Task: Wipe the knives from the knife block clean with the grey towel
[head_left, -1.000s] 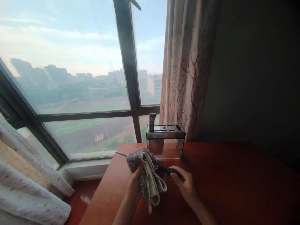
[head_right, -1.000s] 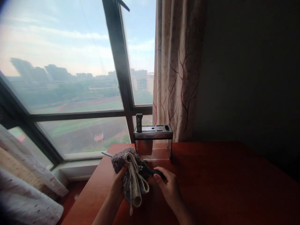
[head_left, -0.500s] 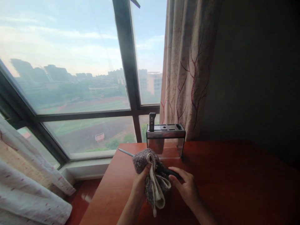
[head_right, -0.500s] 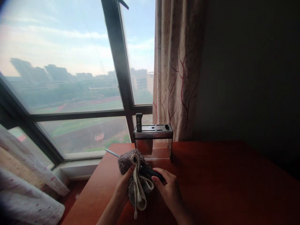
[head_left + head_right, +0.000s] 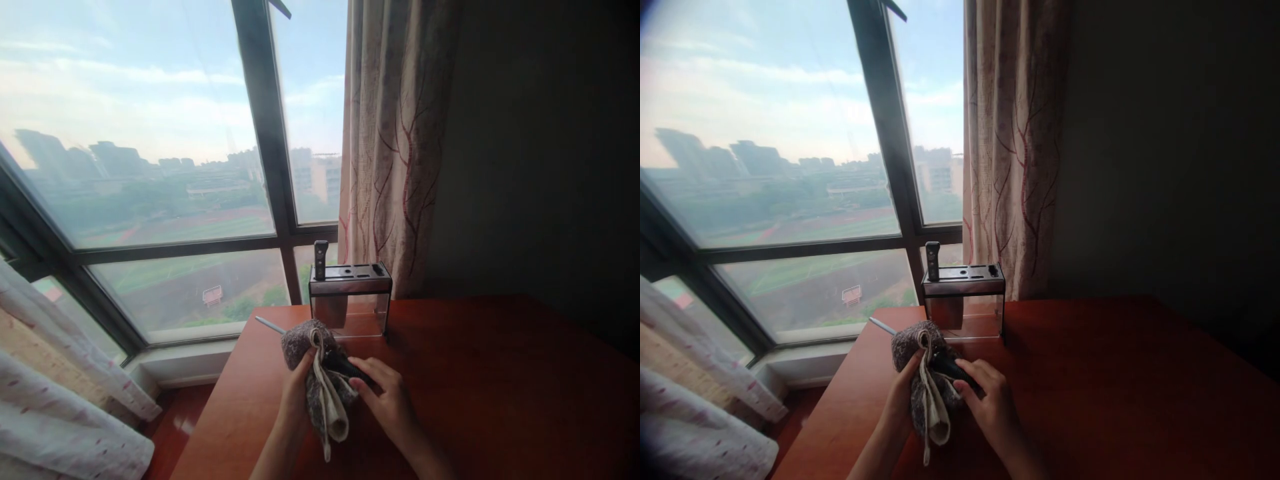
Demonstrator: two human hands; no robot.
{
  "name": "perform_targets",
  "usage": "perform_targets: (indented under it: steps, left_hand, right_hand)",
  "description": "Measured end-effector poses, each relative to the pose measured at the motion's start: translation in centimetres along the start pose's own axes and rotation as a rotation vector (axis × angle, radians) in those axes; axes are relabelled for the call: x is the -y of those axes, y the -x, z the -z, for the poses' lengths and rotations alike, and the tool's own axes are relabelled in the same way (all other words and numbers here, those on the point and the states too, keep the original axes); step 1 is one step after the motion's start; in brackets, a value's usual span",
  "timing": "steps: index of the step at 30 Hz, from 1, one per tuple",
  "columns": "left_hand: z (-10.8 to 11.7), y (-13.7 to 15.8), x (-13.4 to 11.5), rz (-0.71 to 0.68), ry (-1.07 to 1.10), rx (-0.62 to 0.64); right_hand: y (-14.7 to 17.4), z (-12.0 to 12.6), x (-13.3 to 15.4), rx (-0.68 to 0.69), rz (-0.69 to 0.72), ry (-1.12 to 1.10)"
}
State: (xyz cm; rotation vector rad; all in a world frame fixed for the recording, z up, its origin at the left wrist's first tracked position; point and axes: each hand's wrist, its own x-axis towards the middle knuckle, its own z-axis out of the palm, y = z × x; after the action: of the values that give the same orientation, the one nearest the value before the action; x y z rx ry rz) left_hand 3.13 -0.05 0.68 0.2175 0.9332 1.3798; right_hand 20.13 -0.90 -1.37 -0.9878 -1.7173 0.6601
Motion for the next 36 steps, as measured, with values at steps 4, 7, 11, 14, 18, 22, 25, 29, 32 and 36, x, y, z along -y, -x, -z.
perform_targets:
  steps: [4, 7, 11, 14, 18, 22, 25, 29, 32, 36]
  left_hand:
    - [0.1, -0.3, -0.4, 0.050, 0.037, 0.073]
    - [0.3, -0.6, -0.6, 0.048, 0.079, 0.092]
    - [0.6, -0.9, -1.3, 0.070, 0.101, 0.120]
    - [1.1, -1.1, -2.5, 0.003, 0.116, 0.053]
    - [2.2, -1.7, -4.7, -0.172, 0.190, -0.051]
    - [3.9, -2.3, -6.5, -0.279, 0.319, -0.019]
    - [4.9, -2.4, -7.1, -0.300, 0.425, 0.076]
    - [5.0, -2.4, -6.3, -0.259, 0.512, 0.286]
    - [4.2, -2.5, -4.9, -0.217, 0.474, 0.309]
    - [3.6, -2.8, -3.6, -0.157, 0.408, 0.204]
  right_hand:
    - [0.2, -0.2, 0.0, 0.021, 0.130, 0.081]
    - [0.2, 0.0, 0.0, 0.048, 0.190, 0.166]
    - [0.1, 0.6, 0.1, 0.089, 0.184, 0.228]
    - [0.0, 1.2, 0.2, 0.101, 0.163, 0.179]
    - [0.0, 2.0, 0.2, 0.040, 0.071, 0.057]
    - [-0.2, 2.5, 0.2, -0.013, -0.057, -0.051]
    - [-0.3, 2.1, 0.4, 0.037, -0.059, -0.053]
    - [0.2, 0.4, 0.4, 0.189, -0.019, -0.020]
    - [0.7, -0.9, 0.3, 0.259, -0.003, -0.007]
    - [0.8, -1.4, 0.5, 0.243, -0.001, -0.029]
